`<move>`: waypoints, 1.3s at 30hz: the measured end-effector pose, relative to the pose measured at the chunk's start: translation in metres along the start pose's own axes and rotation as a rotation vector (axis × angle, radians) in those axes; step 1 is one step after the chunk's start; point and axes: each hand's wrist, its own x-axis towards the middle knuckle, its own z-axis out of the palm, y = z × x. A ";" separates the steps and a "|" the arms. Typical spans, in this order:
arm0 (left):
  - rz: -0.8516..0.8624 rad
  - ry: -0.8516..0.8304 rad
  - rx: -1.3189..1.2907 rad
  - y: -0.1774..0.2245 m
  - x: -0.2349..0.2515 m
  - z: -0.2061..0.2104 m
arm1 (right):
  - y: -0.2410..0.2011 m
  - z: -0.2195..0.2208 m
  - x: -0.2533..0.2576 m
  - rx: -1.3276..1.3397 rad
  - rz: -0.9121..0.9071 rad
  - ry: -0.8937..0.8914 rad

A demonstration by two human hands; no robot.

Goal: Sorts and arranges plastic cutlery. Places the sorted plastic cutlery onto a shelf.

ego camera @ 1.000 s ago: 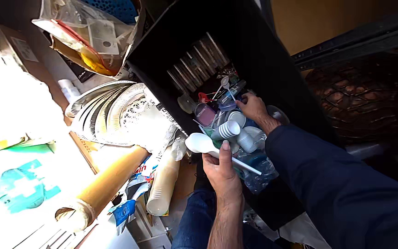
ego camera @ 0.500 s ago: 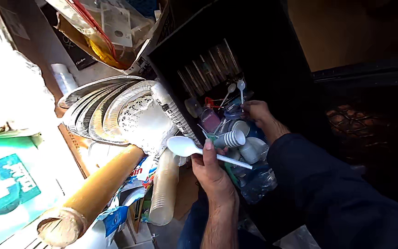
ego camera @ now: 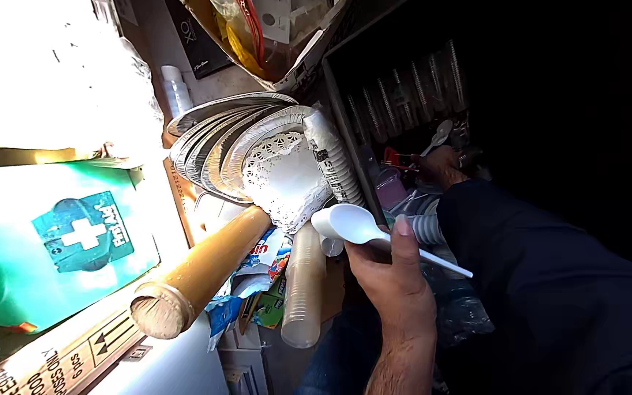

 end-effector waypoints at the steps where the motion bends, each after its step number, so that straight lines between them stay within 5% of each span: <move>1: 0.000 0.005 -0.003 0.000 0.000 0.000 | 0.001 0.002 0.001 0.032 0.012 -0.006; 8: 0.009 -0.002 0.050 -0.002 0.002 0.005 | 0.011 0.004 0.021 0.234 0.019 -0.098; 13: -0.005 0.008 0.033 -0.003 0.000 0.009 | 0.084 0.021 0.074 0.390 -0.386 0.320; 17: -0.050 0.115 0.025 -0.004 -0.004 0.014 | 0.120 0.031 0.023 0.700 -0.638 -0.017; 23: 0.008 0.130 0.026 -0.005 -0.012 0.018 | 0.065 0.087 -0.013 0.047 -0.491 -0.211; 28: 0.023 0.133 0.055 -0.004 -0.013 0.006 | 0.055 0.114 0.014 -0.125 -0.422 -0.324; 34: -0.027 0.155 0.036 0.000 -0.013 -0.005 | 0.049 0.114 0.001 -0.166 -0.312 -0.489; 39: 0.011 0.125 0.026 0.005 -0.010 -0.014 | 0.058 0.141 0.015 -0.018 -0.448 -0.327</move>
